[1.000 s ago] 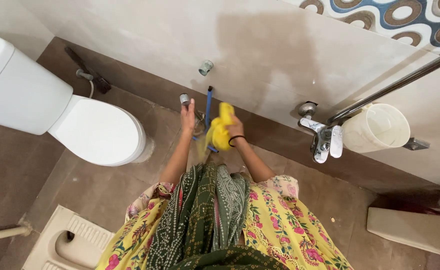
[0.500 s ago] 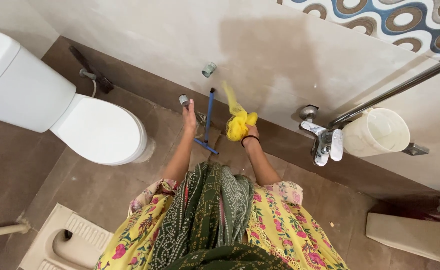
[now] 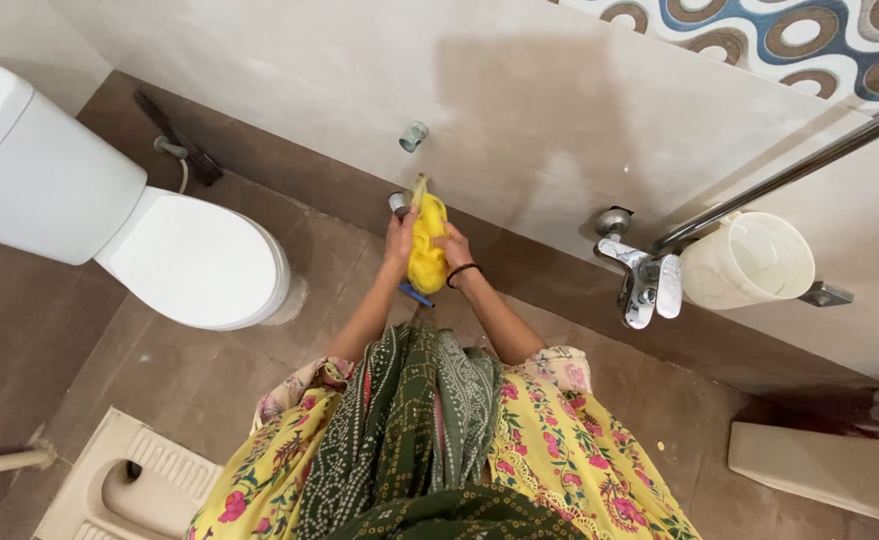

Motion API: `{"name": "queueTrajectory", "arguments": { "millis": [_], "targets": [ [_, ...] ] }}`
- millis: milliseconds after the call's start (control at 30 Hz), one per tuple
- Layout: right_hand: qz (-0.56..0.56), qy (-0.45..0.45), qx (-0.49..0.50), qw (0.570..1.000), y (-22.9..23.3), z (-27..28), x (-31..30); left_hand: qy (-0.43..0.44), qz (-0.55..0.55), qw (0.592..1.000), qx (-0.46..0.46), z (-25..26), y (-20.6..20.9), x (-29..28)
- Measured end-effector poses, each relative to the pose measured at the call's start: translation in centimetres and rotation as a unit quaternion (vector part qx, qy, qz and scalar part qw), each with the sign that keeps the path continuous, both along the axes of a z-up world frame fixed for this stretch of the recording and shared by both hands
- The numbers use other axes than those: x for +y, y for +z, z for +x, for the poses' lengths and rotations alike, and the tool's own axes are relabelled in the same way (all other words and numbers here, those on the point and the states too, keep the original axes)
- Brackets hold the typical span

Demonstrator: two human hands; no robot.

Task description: Cleaning a handheld bidet spray nozzle with a yellow sponge in a bathroom.

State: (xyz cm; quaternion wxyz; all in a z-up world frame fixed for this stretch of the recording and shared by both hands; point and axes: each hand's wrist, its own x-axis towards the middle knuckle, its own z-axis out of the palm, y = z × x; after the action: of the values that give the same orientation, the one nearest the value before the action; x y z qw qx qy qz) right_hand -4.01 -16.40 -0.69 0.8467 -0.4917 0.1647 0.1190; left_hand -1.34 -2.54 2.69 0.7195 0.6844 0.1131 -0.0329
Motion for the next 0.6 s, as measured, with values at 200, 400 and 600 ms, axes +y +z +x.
{"name": "queueTrajectory", "arguments": {
  "millis": [200, 400, 600],
  "targets": [
    [0.076, 0.056, -0.04, 0.995, 7.3, -0.8, 0.2, -0.076, -0.221, 0.972, 0.025, -0.7, 0.8, 0.4],
    [0.035, -0.01, 0.108, 0.993, 5.1, 0.6, -0.1, -0.15, -0.137, 0.978, 0.041, -0.2, -0.6, 0.9],
    [-0.116, -0.063, 0.059, 0.99, -1.6, 2.8, -0.7, -0.185, -0.11, 0.976, 0.024, -0.7, -2.2, 1.3]
  ]
}}
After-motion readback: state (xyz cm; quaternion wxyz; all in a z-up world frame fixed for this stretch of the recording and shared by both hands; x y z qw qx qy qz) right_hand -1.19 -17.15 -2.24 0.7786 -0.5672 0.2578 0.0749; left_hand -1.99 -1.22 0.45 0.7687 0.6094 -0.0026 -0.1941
